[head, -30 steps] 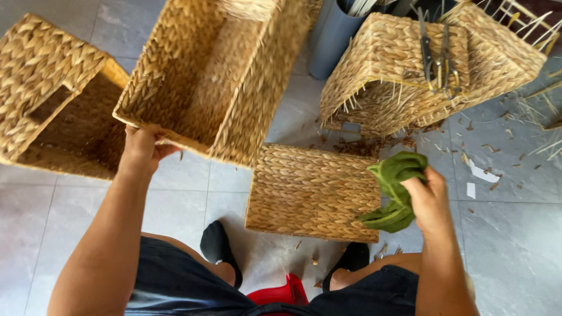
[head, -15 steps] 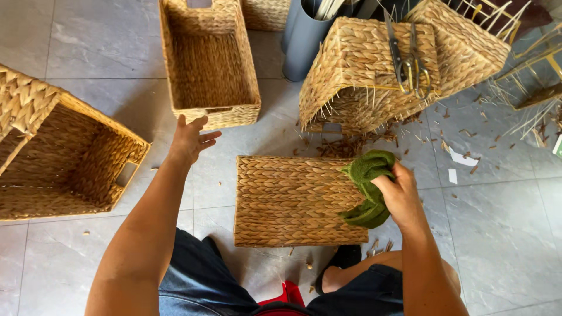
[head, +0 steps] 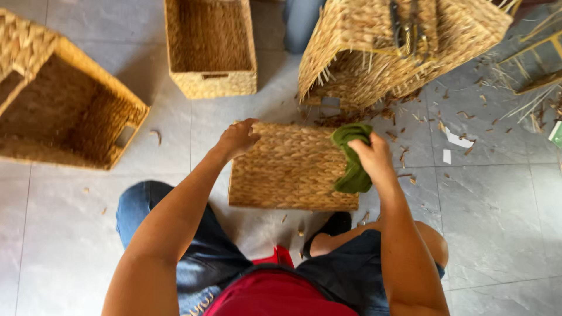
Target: The person sits on the floor with a woven water-hyacinth basket on their lap and wipes its surfaces with a green cloth. They then use scissors to trim the protruding straw ends and loose fibers along the basket's rim and sides, pulling off trimmed pieces by hand.
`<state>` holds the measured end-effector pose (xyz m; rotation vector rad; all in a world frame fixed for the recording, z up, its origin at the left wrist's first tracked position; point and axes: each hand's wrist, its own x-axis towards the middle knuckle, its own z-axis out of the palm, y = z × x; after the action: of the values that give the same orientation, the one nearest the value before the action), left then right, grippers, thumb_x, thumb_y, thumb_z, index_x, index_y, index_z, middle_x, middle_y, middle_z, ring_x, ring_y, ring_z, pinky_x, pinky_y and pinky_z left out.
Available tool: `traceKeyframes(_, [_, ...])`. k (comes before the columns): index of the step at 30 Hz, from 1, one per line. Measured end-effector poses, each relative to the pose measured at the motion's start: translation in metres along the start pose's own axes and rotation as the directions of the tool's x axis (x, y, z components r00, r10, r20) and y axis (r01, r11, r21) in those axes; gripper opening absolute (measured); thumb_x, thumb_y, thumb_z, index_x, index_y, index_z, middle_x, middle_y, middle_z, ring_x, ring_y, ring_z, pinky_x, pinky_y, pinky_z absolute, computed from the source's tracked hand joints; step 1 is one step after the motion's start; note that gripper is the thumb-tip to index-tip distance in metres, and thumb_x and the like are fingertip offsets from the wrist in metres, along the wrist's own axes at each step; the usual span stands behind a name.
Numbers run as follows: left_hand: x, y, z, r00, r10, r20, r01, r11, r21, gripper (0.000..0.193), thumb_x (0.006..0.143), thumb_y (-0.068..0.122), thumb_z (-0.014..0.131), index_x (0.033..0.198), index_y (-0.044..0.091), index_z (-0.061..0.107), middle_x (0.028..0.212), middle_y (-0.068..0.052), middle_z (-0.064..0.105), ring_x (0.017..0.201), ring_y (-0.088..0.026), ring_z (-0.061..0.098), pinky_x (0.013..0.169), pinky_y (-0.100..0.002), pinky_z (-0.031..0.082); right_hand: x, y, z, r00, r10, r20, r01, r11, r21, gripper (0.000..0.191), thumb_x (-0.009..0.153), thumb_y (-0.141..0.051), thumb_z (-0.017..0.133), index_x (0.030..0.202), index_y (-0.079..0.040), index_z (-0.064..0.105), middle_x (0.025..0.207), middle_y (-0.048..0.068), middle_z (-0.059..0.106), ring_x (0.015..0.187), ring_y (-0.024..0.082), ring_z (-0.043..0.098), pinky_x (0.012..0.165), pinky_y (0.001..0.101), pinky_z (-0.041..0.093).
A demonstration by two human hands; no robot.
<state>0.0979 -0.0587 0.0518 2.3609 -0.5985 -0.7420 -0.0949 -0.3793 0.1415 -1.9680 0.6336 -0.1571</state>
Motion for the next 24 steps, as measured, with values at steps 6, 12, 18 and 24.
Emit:
traceKeyframes(6, [-0.042,-0.043,0.062,0.92,-0.313,-0.234,0.297,0.949,-0.103,0.087,0.09,0.041,0.071,0.156,0.006,0.026,0.14,-0.026,0.05,0.127,-0.042,0.053,0.102,-0.049,0.046,0.015,0.122,-0.019,0.961,-0.099,-0.257,-0.064,0.827,-0.558,0.054,0.086,-0.043,0.077,0.108,0.006,0.072,0.102,0.029,0.071,0.096,0.046,0.068,0.084,0.05,0.054])
traceKeyframes(12, [-0.055,-0.062,0.072,0.916,-0.402,-0.003,0.382,0.871,-0.308,0.111,0.084,0.055,0.074,0.162,0.0,0.018,0.145,-0.029,0.053,0.133,-0.039,0.056,0.109,-0.044,0.048,-0.018,0.164,-0.004,0.91,0.282,-0.305,-0.409,0.734,-0.542,0.061,0.082,-0.048,0.076,0.107,0.008,0.073,0.109,0.035,0.069,0.107,0.047,0.067,0.093,0.0501,0.052])
traceKeyframes(18, [-0.066,-0.057,0.069,0.923,-0.383,0.03,0.341,0.782,-0.522,0.109,0.079,0.053,0.079,0.161,0.009,0.023,0.146,-0.022,0.051,0.133,-0.035,0.053,0.108,-0.044,0.046,-0.032,0.15,0.019,0.879,0.403,-0.254,-0.473,0.805,-0.359,0.056,0.074,-0.04,0.077,0.106,0.006,0.072,0.108,0.028,0.071,0.103,0.042,0.068,0.085,0.049,0.052])
traceKeyframes(24, [-0.087,-0.064,0.035,0.88,-0.473,0.039,0.32,0.53,-0.785,0.1,0.074,0.051,0.075,0.155,0.014,0.03,0.134,-0.017,0.062,0.122,-0.031,0.065,0.1,-0.047,0.055,-0.029,0.134,0.03,0.932,0.266,-0.247,-0.344,0.867,-0.361,0.049,0.075,-0.036,0.073,0.101,0.006,0.073,0.098,0.029,0.072,0.094,0.043,0.069,0.08,0.0503,0.052])
